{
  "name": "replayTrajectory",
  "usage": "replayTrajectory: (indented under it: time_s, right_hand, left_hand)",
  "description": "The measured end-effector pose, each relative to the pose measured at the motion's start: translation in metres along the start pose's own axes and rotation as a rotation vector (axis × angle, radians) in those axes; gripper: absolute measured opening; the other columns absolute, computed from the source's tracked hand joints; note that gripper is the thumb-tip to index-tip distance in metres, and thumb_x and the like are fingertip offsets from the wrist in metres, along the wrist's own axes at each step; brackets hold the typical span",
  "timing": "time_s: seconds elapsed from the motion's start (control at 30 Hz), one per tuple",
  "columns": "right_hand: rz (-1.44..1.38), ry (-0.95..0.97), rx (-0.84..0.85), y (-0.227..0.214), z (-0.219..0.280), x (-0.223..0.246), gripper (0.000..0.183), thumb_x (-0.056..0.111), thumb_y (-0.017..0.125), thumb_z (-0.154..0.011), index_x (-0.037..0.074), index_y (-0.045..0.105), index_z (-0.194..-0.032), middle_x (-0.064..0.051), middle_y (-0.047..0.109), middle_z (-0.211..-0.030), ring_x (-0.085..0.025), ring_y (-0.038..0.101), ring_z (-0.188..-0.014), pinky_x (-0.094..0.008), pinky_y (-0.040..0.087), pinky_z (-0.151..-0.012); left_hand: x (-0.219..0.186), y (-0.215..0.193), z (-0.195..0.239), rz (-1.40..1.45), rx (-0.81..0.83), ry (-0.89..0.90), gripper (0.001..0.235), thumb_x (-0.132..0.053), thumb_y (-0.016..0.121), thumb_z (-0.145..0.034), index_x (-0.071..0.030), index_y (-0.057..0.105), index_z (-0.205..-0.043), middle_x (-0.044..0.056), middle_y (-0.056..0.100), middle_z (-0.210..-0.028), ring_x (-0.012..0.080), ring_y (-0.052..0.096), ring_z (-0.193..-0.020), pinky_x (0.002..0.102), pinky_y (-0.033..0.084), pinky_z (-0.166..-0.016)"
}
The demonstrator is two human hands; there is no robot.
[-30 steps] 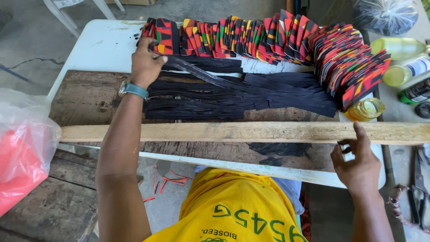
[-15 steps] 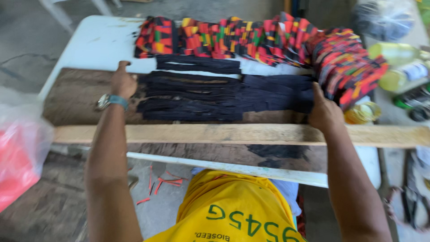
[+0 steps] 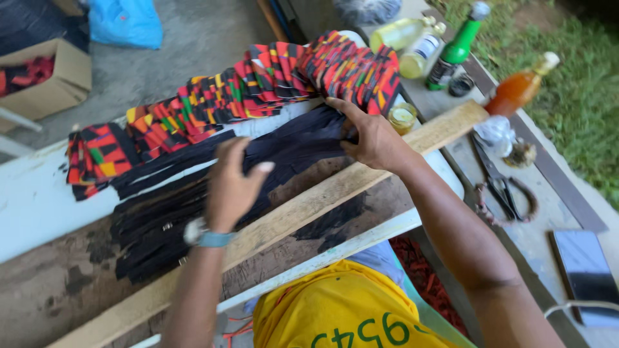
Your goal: The person repeatedly applies a dark adhesive to black fabric strips using a finger, then places the strips onto a wooden board. The person works on multiple strips in sequence, smoothing each one down before moving to the next.
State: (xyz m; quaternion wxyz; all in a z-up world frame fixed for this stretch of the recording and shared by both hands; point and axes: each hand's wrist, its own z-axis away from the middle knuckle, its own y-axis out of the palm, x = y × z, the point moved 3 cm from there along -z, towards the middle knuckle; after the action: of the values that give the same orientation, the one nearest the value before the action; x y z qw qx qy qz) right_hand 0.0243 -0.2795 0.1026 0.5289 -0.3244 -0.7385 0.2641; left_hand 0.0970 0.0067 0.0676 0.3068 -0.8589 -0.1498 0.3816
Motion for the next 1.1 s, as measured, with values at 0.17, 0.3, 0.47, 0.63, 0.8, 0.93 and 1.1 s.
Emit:
replayTrajectory:
  time_s: [0.17,0.3,0.47,0.63,0.8,0.93,1.1]
  right_hand:
    - [-0.31,-0.11,-0.099,-0.046,0.02,0.012,0.086,-0.005,0.081,-0.083,0.01,0.04,-0.157,-0.01,0.075,-0.104,-0.022,0.072,-0.105,-0.04,0.056,-0.094]
    - [-0.575,-0.025,-0.145,-0.087,0.043,-0.004,0.085,-0.009,0.08,-0.08,0.005,0.04,-0.154,-0.006,0.062,-0.133,-0.022,0.067,-0.108,-0.041,0.059,-0.096]
    - [-0.969,-0.02,-0.099,-0.105,0.073,-0.029,0.079,-0.01,0.072,-0.086,0.005,0.039,-0.156,-0.013,0.072,-0.117,-0.021,0.071,-0.115,-0.039,0.062,-0.102]
    - [-0.742,0.163,-0.346,-0.103,0.074,-0.072,0.056,-0.004,0.069,-0.1,0.0,0.051,-0.152,-0.015,0.075,-0.1,-0.021,0.076,-0.089,-0.034,0.066,-0.081]
    - [-0.658,0.261,-0.592,-0.11,0.079,-0.13,0.062,-0.001,0.087,-0.092,-0.005,0.057,-0.146,-0.013,0.067,-0.086,-0.017,0.069,-0.074,-0.028,0.057,-0.067]
    - [-0.516,0.421,-0.533,-0.101,0.089,-0.165,0.058,0.001,0.086,-0.09,-0.002,0.06,-0.141,-0.009,0.072,-0.089,-0.012,0.07,-0.076,-0.026,0.06,-0.067]
    - [-0.379,0.551,-0.509,-0.08,0.101,-0.182,0.063,0.004,0.086,-0.083,0.003,0.059,-0.14,-0.004,0.076,-0.09,-0.011,0.072,-0.083,-0.025,0.06,-0.073]
  left_hand:
    - [-0.086,0.089,-0.045,0.294,0.191,0.266,0.065,-0.017,0.083,-0.081,-0.001,0.052,-0.136,0.018,0.07,-0.112,0.0321,0.071,-0.105,0.04,0.056,-0.088]
    - [-0.103,0.122,-0.05,0.55,0.319,0.111,0.045,-0.011,0.076,-0.089,-0.003,0.053,-0.127,0.013,0.076,-0.101,0.0263,0.079,-0.092,0.034,0.061,-0.076]
    - [-0.119,0.118,-0.045,0.735,0.552,0.023,0.043,-0.015,0.076,-0.092,0.0,0.054,-0.126,0.021,0.073,-0.096,0.0327,0.072,-0.086,0.038,0.057,-0.074]
    - [-0.132,0.094,-0.028,0.478,0.419,0.147,0.051,-0.016,0.076,-0.088,0.0,0.05,-0.129,0.019,0.075,-0.098,0.0253,0.075,-0.091,0.035,0.057,-0.076]
    - [-0.087,0.078,0.004,0.477,0.54,-0.244,0.021,-0.011,0.069,-0.094,-0.002,0.066,-0.113,0.012,0.078,-0.088,0.0141,0.073,-0.072,0.031,0.057,-0.059]
    - [-0.041,0.079,0.032,0.686,0.618,-0.477,0.019,-0.007,0.07,-0.092,0.002,0.069,-0.108,0.008,0.077,-0.084,0.0086,0.068,-0.068,0.026,0.056,-0.059]
    - [-0.019,0.085,0.05,0.524,0.523,-0.47,0.02,-0.01,0.076,-0.088,0.004,0.075,-0.101,0.009,0.081,-0.085,0.0087,0.071,-0.074,0.026,0.056,-0.065]
